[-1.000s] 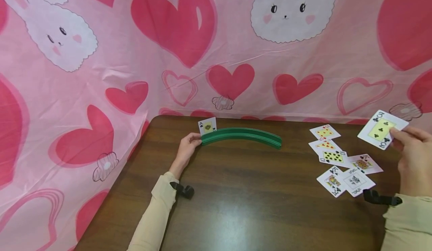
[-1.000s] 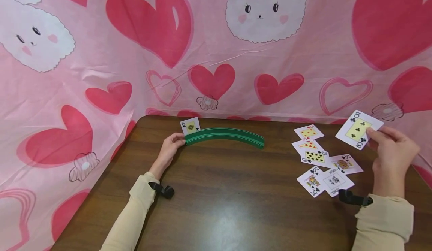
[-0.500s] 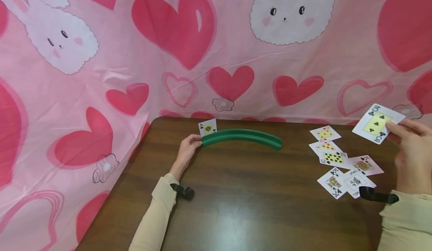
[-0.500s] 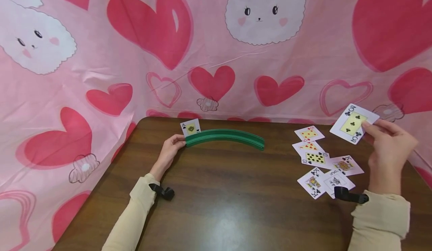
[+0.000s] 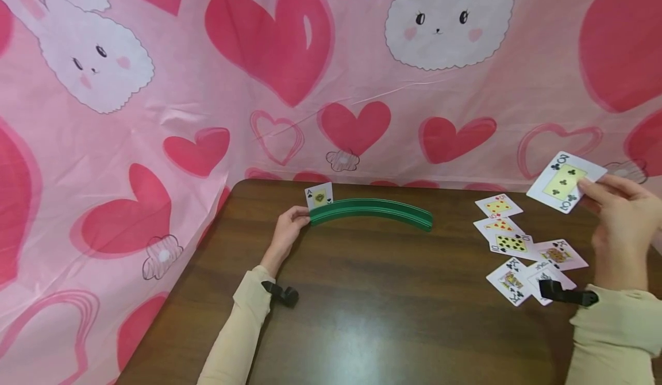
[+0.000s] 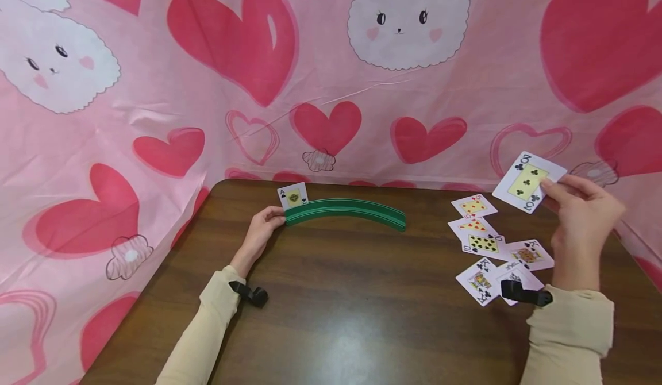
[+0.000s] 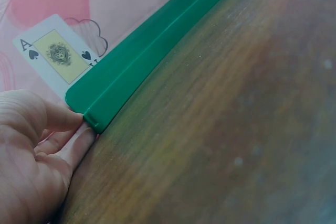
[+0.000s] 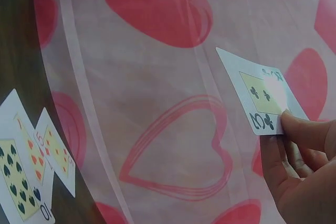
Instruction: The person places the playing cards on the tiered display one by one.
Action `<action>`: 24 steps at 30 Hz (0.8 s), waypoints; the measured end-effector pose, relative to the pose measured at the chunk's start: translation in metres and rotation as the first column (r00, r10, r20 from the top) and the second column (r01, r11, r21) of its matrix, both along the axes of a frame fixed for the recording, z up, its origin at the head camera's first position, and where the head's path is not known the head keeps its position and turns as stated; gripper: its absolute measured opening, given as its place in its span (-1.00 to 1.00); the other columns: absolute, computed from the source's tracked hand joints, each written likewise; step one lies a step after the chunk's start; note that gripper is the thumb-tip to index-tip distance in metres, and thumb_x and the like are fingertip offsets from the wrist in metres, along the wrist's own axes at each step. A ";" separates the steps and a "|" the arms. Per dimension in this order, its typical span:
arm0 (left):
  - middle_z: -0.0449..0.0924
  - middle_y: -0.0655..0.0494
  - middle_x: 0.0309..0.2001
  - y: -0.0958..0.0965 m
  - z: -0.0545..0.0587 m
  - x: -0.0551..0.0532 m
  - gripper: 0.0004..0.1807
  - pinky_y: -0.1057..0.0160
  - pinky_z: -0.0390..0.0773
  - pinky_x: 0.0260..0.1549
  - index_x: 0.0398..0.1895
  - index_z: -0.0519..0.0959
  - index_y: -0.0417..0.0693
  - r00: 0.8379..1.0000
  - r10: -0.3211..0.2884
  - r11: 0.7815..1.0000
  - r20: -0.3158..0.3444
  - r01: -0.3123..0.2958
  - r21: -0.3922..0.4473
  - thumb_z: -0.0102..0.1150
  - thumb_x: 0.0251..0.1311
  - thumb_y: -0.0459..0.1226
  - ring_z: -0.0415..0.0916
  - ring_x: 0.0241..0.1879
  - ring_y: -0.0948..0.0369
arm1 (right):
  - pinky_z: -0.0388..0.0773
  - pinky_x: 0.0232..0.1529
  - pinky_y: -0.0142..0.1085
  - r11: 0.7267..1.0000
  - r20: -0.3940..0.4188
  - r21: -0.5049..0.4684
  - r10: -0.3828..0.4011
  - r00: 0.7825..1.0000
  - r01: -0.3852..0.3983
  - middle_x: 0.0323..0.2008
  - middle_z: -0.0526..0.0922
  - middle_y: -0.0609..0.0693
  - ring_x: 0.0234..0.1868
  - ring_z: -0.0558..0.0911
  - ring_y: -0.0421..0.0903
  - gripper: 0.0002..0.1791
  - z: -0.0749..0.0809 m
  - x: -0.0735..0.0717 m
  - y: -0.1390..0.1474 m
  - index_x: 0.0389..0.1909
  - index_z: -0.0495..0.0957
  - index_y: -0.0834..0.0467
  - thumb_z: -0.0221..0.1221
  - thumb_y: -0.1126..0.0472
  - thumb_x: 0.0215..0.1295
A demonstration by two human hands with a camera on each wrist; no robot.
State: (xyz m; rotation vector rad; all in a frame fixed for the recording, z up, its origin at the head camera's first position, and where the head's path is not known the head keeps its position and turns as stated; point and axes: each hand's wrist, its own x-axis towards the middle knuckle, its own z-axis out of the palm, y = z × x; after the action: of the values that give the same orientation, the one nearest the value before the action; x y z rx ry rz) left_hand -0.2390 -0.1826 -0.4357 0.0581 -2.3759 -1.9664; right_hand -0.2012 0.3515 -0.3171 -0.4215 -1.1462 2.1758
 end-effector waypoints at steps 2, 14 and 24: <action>0.51 -0.14 -0.10 -0.002 -0.005 -0.003 -0.77 0.28 0.38 -0.18 -0.14 0.51 -0.28 1.000 -0.001 1.000 0.001 0.001 0.012 0.06 0.10 -0.44 0.41 -0.15 0.12 | 0.48 -0.70 -0.36 1.000 0.000 -0.029 -0.009 1.000 0.009 -0.59 0.56 0.06 -0.57 0.59 -0.13 -0.64 0.001 -0.001 -0.003 -0.39 0.59 0.40 0.29 0.66 -0.37; 0.52 -0.05 -0.12 -0.005 -0.020 -0.011 -0.79 0.26 0.38 -0.16 -0.16 0.52 -0.20 0.999 0.022 1.000 -0.024 -0.022 -0.002 0.07 0.11 -0.40 0.42 -0.15 0.17 | 0.49 -0.70 -0.30 0.997 -0.067 -0.074 0.030 0.997 -0.035 -0.55 0.55 0.10 -0.56 0.60 -0.08 -0.63 0.006 -0.006 -0.024 -0.39 0.57 0.46 0.26 0.71 -0.39; 0.49 -0.12 -0.09 -0.002 -0.002 -0.002 -0.77 0.22 0.36 -0.13 -0.13 0.50 -0.27 1.000 -0.008 1.000 0.015 0.008 0.004 0.04 0.11 -0.45 0.39 -0.12 0.10 | 0.51 -0.66 -0.26 0.993 -0.121 -0.056 0.099 0.988 -0.107 -0.59 0.59 0.15 -0.55 0.61 -0.04 -0.64 0.006 -0.012 -0.045 -0.40 0.56 0.49 0.26 0.71 -0.39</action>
State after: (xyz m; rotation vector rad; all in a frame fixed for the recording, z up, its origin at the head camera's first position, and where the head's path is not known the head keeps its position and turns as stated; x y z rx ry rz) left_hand -0.2406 -0.1848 -0.4373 0.0637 -2.3856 -1.9809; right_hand -0.2136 0.3068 -0.3108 -0.2612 -1.0591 2.2978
